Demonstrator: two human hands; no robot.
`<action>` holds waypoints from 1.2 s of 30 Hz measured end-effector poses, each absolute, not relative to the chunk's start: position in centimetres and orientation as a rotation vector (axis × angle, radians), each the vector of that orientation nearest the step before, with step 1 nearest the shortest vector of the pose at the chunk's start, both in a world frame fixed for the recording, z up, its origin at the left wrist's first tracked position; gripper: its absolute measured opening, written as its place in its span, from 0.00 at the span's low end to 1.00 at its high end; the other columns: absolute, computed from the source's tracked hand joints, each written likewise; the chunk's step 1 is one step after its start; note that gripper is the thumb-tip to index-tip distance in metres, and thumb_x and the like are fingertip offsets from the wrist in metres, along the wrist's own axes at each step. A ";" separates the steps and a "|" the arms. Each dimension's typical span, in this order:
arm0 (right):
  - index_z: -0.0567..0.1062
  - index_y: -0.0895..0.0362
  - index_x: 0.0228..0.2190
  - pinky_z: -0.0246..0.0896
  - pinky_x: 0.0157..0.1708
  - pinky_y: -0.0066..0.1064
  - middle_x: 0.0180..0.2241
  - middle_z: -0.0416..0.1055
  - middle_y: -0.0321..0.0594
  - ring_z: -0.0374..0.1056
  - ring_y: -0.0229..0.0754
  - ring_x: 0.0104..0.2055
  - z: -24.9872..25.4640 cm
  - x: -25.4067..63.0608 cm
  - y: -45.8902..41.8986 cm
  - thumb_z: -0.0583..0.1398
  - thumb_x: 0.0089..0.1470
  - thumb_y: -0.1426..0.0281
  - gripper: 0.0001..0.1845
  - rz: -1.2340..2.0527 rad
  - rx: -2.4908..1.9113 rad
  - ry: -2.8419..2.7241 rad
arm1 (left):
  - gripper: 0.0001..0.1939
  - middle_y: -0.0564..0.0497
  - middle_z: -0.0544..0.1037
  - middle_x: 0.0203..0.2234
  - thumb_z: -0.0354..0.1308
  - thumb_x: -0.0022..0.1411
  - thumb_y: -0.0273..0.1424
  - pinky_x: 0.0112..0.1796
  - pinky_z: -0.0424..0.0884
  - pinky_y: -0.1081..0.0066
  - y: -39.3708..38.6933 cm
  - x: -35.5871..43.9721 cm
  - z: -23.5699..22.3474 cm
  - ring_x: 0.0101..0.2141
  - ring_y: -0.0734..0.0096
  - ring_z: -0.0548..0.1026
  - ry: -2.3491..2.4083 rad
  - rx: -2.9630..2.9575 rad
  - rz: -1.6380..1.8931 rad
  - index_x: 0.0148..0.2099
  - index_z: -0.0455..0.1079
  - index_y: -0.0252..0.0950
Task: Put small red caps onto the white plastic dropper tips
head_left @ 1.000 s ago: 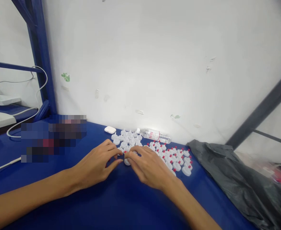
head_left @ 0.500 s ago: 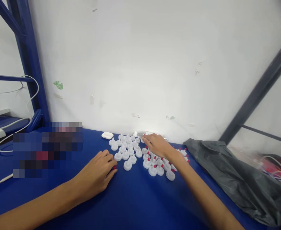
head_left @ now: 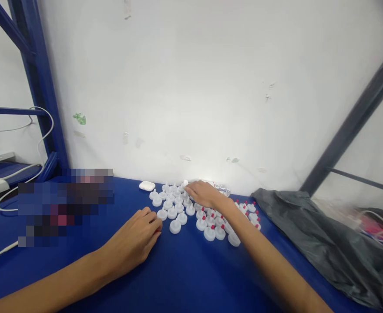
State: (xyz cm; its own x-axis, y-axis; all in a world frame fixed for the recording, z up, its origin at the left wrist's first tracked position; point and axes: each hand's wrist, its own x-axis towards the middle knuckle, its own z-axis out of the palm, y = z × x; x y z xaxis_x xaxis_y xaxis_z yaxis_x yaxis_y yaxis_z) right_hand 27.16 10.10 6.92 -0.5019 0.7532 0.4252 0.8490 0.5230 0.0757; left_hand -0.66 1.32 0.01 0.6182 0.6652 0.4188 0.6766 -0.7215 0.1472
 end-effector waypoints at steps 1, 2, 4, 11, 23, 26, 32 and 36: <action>0.80 0.55 0.29 0.66 0.39 0.29 0.35 0.86 0.40 0.80 0.42 0.37 6.8 26.8 10.3 0.62 0.78 0.68 0.21 -0.382 -1.347 -2.451 | 0.12 0.48 0.83 0.39 0.55 0.77 0.23 0.42 0.73 0.60 1.2 -0.6 0.2 0.41 0.55 0.78 -1.150 -2.806 -0.725 0.42 0.77 0.40; 0.81 0.55 0.30 0.67 0.40 0.30 0.36 0.87 0.41 0.81 0.44 0.39 6.6 26.4 10.5 0.61 0.78 0.69 0.20 -0.364 -1.374 -2.481 | 0.12 0.48 0.83 0.39 0.54 0.77 0.23 0.42 0.73 0.60 1.1 -0.6 0.3 0.41 0.55 0.78 -1.134 -2.801 -0.754 0.42 0.77 0.41; 0.82 0.56 0.31 0.68 0.42 0.32 0.38 0.87 0.45 0.83 0.47 0.42 6.7 26.0 10.6 0.60 0.78 0.70 0.20 -0.334 -1.428 -2.508 | 0.12 0.49 0.83 0.38 0.54 0.76 0.23 0.41 0.75 0.60 0.9 -0.5 0.6 0.40 0.56 0.79 -1.098 -2.768 -0.855 0.43 0.77 0.41; 0.84 0.58 0.49 0.72 0.57 0.40 0.53 0.87 0.52 0.82 0.53 0.57 10.3 26.6 9.7 0.65 0.76 0.66 0.10 -0.238 -1.461 -2.357 | 0.10 0.51 0.84 0.35 0.56 0.76 0.27 0.37 0.76 0.64 1.0 -0.5 1.1 0.34 0.61 0.81 -1.103 -2.767 -1.135 0.43 0.78 0.42; 0.81 0.44 0.53 0.76 0.38 0.29 0.36 0.88 0.29 0.84 0.34 0.37 11.3 23.6 3.5 0.55 0.71 0.69 0.17 0.270 -0.844 -2.543 | 0.13 0.50 0.86 0.35 0.59 0.80 0.36 0.37 0.80 0.68 1.8 -0.9 2.1 0.31 0.66 0.82 -1.171 -2.704 -1.535 0.51 0.86 0.41; 0.81 0.46 0.54 0.78 0.43 0.35 0.35 0.88 0.31 0.84 0.38 0.37 11.9 22.9 2.4 0.58 0.70 0.66 0.16 0.420 -0.893 -2.534 | 0.12 0.52 0.86 0.35 0.61 0.79 0.35 0.37 0.80 0.69 1.8 -0.9 2.2 0.31 0.67 0.81 -1.171 -2.740 -1.547 0.53 0.86 0.41; 0.84 0.44 0.43 0.72 0.42 0.33 0.36 0.88 0.35 0.84 0.41 0.41 13.6 22.5 0.7 0.64 0.59 0.67 0.11 0.783 -1.079 -2.480 | 0.13 0.51 0.87 0.37 0.58 0.80 0.33 0.42 0.80 0.69 1.7 -0.8 2.1 0.35 0.65 0.83 -1.037 -2.753 -1.569 0.48 0.85 0.41; 0.77 0.47 0.27 0.70 0.41 0.33 0.32 0.86 0.33 0.84 0.41 0.40 13.6 22.5 -0.1 0.65 0.52 0.72 0.07 0.969 -1.183 -2.491 | 0.10 0.53 0.86 0.35 0.60 0.79 0.33 0.38 0.79 0.70 1.7 -0.8 2.1 0.31 0.67 0.81 -1.069 -2.728 -1.543 0.48 0.84 0.41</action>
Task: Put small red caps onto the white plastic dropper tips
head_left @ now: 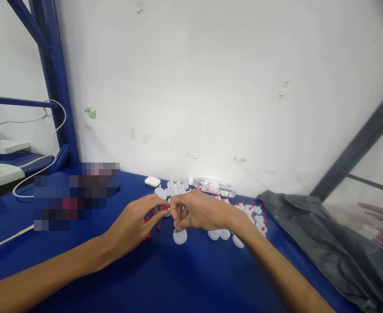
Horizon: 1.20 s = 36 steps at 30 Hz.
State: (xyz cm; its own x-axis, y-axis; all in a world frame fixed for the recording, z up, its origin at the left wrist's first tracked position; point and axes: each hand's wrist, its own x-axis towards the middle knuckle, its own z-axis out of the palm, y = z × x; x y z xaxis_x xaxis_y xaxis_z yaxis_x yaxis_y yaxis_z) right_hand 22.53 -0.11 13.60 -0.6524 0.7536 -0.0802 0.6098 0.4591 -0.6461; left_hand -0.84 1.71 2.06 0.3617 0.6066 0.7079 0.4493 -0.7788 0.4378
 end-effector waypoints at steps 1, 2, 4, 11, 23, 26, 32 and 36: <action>0.75 0.48 0.25 0.69 0.41 0.33 0.31 0.86 0.33 0.84 0.40 0.40 13.6 22.6 -0.3 0.64 0.52 0.74 0.09 0.983 -1.197 -2.481 | 0.10 0.53 0.86 0.34 0.60 0.79 0.33 0.37 0.79 0.70 1.7 -0.9 2.0 0.30 0.68 0.80 0.966 2.452 1.382 0.48 0.84 0.41; 0.74 0.48 0.24 0.67 0.40 0.32 0.31 0.86 0.32 0.84 0.39 0.40 13.6 22.7 -0.5 0.63 0.52 0.76 0.11 0.985 -1.215 -2.472 | 0.10 0.54 0.86 0.33 0.60 0.79 0.33 0.36 0.78 0.70 1.8 -0.9 1.9 0.29 0.69 0.80 0.967 2.456 1.383 0.48 0.83 0.41; 0.76 0.48 0.24 0.65 0.37 0.32 0.30 0.86 0.32 0.83 0.39 0.37 13.6 22.9 -0.7 0.65 0.52 0.77 0.12 0.931 -1.277 -2.490 | 0.10 0.54 0.85 0.32 0.60 0.80 0.33 0.35 0.78 0.70 1.8 -0.8 1.8 0.28 0.69 0.79 0.962 2.470 1.388 0.49 0.83 0.40; 0.88 0.46 0.47 0.60 0.27 0.28 0.38 0.86 0.31 0.80 0.43 0.34 12.3 22.0 0.3 0.85 0.36 0.69 0.33 0.742 -1.767 -2.850 | 0.12 0.52 0.86 0.35 0.59 0.82 0.34 0.34 0.79 0.71 1.9 -0.7 1.9 0.28 0.70 0.80 0.924 2.560 1.457 0.52 0.84 0.38; 0.84 0.52 0.50 0.62 0.34 0.31 0.46 0.87 0.39 0.81 0.48 0.43 13.4 22.4 -0.2 0.77 0.58 0.58 0.21 0.539 -1.613 -2.935 | 0.11 0.51 0.89 0.38 0.59 0.84 0.35 0.39 0.79 0.69 2.0 -1.0 1.6 0.33 0.68 0.84 0.867 2.667 1.433 0.53 0.83 0.39; 0.84 0.50 0.50 0.64 0.37 0.33 0.45 0.87 0.38 0.81 0.49 0.46 13.6 23.0 -0.1 0.78 0.55 0.57 0.23 0.586 -1.561 -2.888 | 0.11 0.53 0.89 0.38 0.58 0.85 0.34 0.41 0.76 0.68 1.8 -1.0 1.8 0.36 0.68 0.85 0.820 2.706 1.396 0.51 0.82 0.41; 0.86 0.46 0.47 0.63 0.39 0.37 0.39 0.86 0.37 0.80 0.49 0.47 13.5 23.1 -0.7 0.75 0.56 0.66 0.16 0.509 -1.537 -2.764 | 0.11 0.52 0.89 0.40 0.57 0.85 0.33 0.41 0.77 0.68 1.4 -0.8 1.8 0.37 0.68 0.83 0.668 2.743 1.367 0.53 0.81 0.41; 0.85 0.50 0.55 0.65 0.41 0.35 0.41 0.86 0.38 0.79 0.53 0.53 13.2 22.9 0.1 0.76 0.58 0.56 0.26 0.524 -1.588 -2.910 | 0.10 0.50 0.89 0.42 0.58 0.85 0.31 0.43 0.77 0.70 1.2 -0.7 1.8 0.41 0.68 0.84 0.557 2.765 1.362 0.56 0.81 0.41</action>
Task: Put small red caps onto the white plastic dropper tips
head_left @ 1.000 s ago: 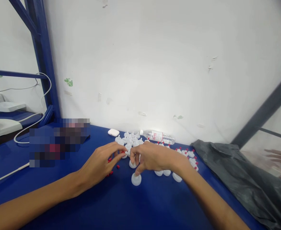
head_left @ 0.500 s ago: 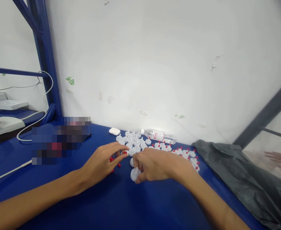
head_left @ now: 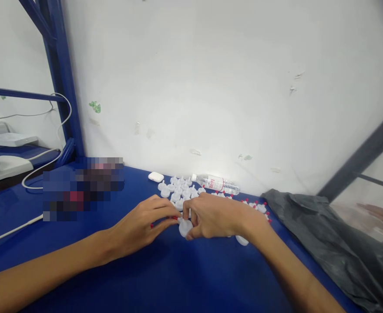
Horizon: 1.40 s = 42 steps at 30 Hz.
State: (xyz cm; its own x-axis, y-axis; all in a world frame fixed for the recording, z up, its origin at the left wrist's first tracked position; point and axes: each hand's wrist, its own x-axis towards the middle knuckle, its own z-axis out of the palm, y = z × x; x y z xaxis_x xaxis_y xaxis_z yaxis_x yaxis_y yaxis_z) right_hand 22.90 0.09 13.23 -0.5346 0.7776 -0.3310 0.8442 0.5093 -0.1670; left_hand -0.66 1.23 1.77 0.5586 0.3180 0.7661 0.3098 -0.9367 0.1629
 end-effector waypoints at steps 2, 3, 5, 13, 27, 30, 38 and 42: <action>0.85 0.51 0.55 0.64 0.40 0.34 0.40 0.87 0.39 0.80 0.52 0.51 13.2 22.7 0.3 0.75 0.59 0.56 0.25 -0.451 1.357 2.554 | 0.09 0.51 0.88 0.42 0.58 0.85 0.30 0.42 0.76 0.70 1.2 -0.7 1.7 0.39 0.69 0.83 0.533 2.776 1.329 0.56 0.81 0.41; 0.86 0.51 0.54 0.64 0.38 0.33 0.39 0.86 0.38 0.80 0.50 0.48 13.2 22.6 0.2 0.75 0.59 0.57 0.23 -0.452 1.338 2.564 | 0.10 0.51 0.88 0.42 0.58 0.84 0.30 0.42 0.76 0.70 1.1 -0.7 1.7 0.39 0.69 0.83 0.531 2.782 1.293 0.55 0.81 0.41; 0.88 0.52 0.48 0.61 0.33 0.33 0.35 0.85 0.38 0.79 0.47 0.39 13.2 22.4 0.0 0.74 0.60 0.58 0.17 -0.446 1.295 2.584 | 0.10 0.51 0.88 0.42 0.58 0.83 0.28 0.43 0.76 0.69 1.0 -0.7 1.7 0.39 0.68 0.83 0.555 2.779 1.201 0.54 0.82 0.42; 0.87 0.55 0.35 0.53 0.28 0.33 0.33 0.85 0.42 0.76 0.46 0.33 13.2 21.5 -0.7 0.74 0.59 0.55 0.15 -0.292 1.257 2.632 | 0.12 0.48 0.89 0.43 0.57 0.83 0.29 0.45 0.78 0.66 0.5 -0.7 1.9 0.41 0.64 0.84 0.581 2.695 1.114 0.56 0.83 0.45; 0.85 0.55 0.58 0.61 0.32 0.33 0.48 0.86 0.51 0.81 0.51 0.41 13.5 22.1 -0.5 0.72 0.61 0.61 0.25 -0.272 1.415 2.618 | 0.09 0.50 0.90 0.41 0.59 0.81 0.27 0.44 0.76 0.66 0.6 -0.7 1.8 0.38 0.65 0.85 0.663 2.724 1.114 0.51 0.81 0.41; 0.85 0.56 0.59 0.66 0.38 0.35 0.48 0.87 0.52 0.82 0.54 0.47 13.0 22.4 0.1 0.69 0.63 0.64 0.24 -0.273 1.371 2.671 | 0.10 0.51 0.91 0.40 0.60 0.80 0.27 0.42 0.76 0.67 0.8 -0.6 1.3 0.37 0.65 0.85 0.716 2.709 1.093 0.50 0.83 0.42; 0.88 0.56 0.50 0.65 0.40 0.34 0.41 0.87 0.45 0.80 0.52 0.47 13.5 22.6 0.5 0.73 0.65 0.58 0.18 -0.295 1.386 2.705 | 0.11 0.50 0.93 0.38 0.64 0.78 0.28 0.37 0.77 0.70 1.3 -0.7 0.6 0.33 0.64 0.86 0.811 2.668 1.124 0.51 0.88 0.44; 0.86 0.54 0.46 0.62 0.36 0.33 0.43 0.85 0.43 0.78 0.48 0.44 13.9 22.8 0.6 0.75 0.64 0.54 0.18 -0.423 1.466 2.734 | 0.11 0.50 0.92 0.35 0.64 0.78 0.30 0.34 0.77 0.71 1.3 -0.7 0.8 0.30 0.65 0.85 0.849 2.576 1.194 0.49 0.89 0.44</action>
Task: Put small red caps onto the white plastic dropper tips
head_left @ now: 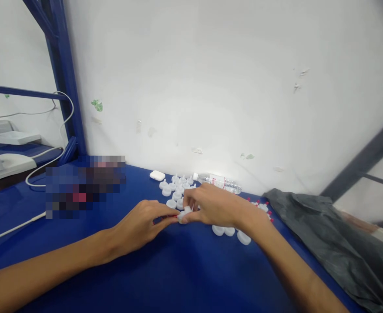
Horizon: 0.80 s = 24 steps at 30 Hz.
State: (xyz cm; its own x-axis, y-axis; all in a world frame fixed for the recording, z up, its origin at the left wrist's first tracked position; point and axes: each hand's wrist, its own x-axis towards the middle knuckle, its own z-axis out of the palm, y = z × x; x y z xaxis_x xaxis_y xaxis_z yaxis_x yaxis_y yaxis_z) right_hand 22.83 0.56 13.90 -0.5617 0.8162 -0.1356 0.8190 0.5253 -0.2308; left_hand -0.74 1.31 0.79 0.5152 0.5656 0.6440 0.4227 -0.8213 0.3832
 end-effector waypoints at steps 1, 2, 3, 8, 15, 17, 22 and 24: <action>0.85 0.54 0.45 0.61 0.36 0.33 0.42 0.85 0.42 0.77 0.47 0.42 14.0 22.8 0.5 0.75 0.64 0.54 0.18 -0.448 1.466 2.744 | 0.11 0.50 0.92 0.34 0.64 0.78 0.31 0.34 0.77 0.71 1.3 -0.7 0.9 0.30 0.65 0.85 0.856 2.541 1.214 0.48 0.90 0.44; 0.85 0.54 0.45 0.61 0.36 0.32 0.41 0.84 0.41 0.77 0.47 0.42 14.0 22.8 0.5 0.75 0.64 0.55 0.17 -0.467 1.461 2.757 | 0.11 0.50 0.92 0.34 0.64 0.78 0.31 0.34 0.77 0.71 1.2 -0.7 1.1 0.30 0.65 0.85 0.861 2.495 1.226 0.48 0.90 0.43; 0.84 0.53 0.44 0.61 0.37 0.32 0.40 0.83 0.39 0.76 0.46 0.42 14.1 22.8 0.4 0.75 0.64 0.55 0.16 -0.481 1.453 2.773 | 0.11 0.50 0.92 0.34 0.64 0.78 0.32 0.34 0.77 0.71 1.1 -0.7 1.3 0.30 0.65 0.86 0.864 2.433 1.223 0.48 0.90 0.42; 0.85 0.50 0.45 0.64 0.41 0.32 0.42 0.84 0.38 0.78 0.49 0.50 14.5 22.9 0.2 0.77 0.62 0.60 0.13 -0.540 1.457 2.860 | 0.12 0.48 0.92 0.33 0.72 0.69 0.41 0.30 0.79 0.69 0.7 -0.3 2.5 0.29 0.62 0.88 0.879 1.892 1.142 0.45 0.87 0.38; 0.88 0.49 0.54 0.68 0.49 0.36 0.47 0.88 0.41 0.81 0.50 0.49 14.8 22.7 0.4 0.74 0.68 0.63 0.15 -0.377 1.387 2.991 | 0.21 0.44 0.90 0.30 0.78 0.63 0.48 0.31 0.80 0.66 1.1 -0.5 4.2 0.30 0.61 0.86 0.792 1.587 1.164 0.44 0.88 0.35; 0.88 0.50 0.54 0.69 0.49 0.36 0.45 0.89 0.40 0.82 0.49 0.46 14.9 22.6 0.5 0.74 0.68 0.62 0.16 -0.303 1.397 3.007 | 0.22 0.46 0.89 0.31 0.78 0.62 0.49 0.28 0.76 0.70 1.3 -0.6 4.2 0.29 0.65 0.84 0.769 1.542 1.155 0.45 0.85 0.35; 0.90 0.45 0.51 0.69 0.63 0.39 0.58 0.87 0.39 0.80 0.52 0.62 14.5 22.4 0.5 0.79 0.61 0.65 0.17 -0.179 1.230 3.219 | 0.36 0.48 0.86 0.45 0.81 0.57 0.45 0.28 0.75 0.73 1.4 -0.8 3.7 0.34 0.69 0.81 0.718 1.381 1.136 0.64 0.77 0.43; 0.90 0.43 0.51 0.68 0.66 0.41 0.62 0.84 0.40 0.76 0.54 0.68 14.1 22.2 0.4 0.80 0.59 0.64 0.18 -0.157 1.201 3.260 | 0.37 0.43 0.86 0.52 0.79 0.58 0.45 0.34 0.80 0.68 1.2 -0.8 3.8 0.39 0.64 0.82 0.683 1.372 1.054 0.67 0.77 0.43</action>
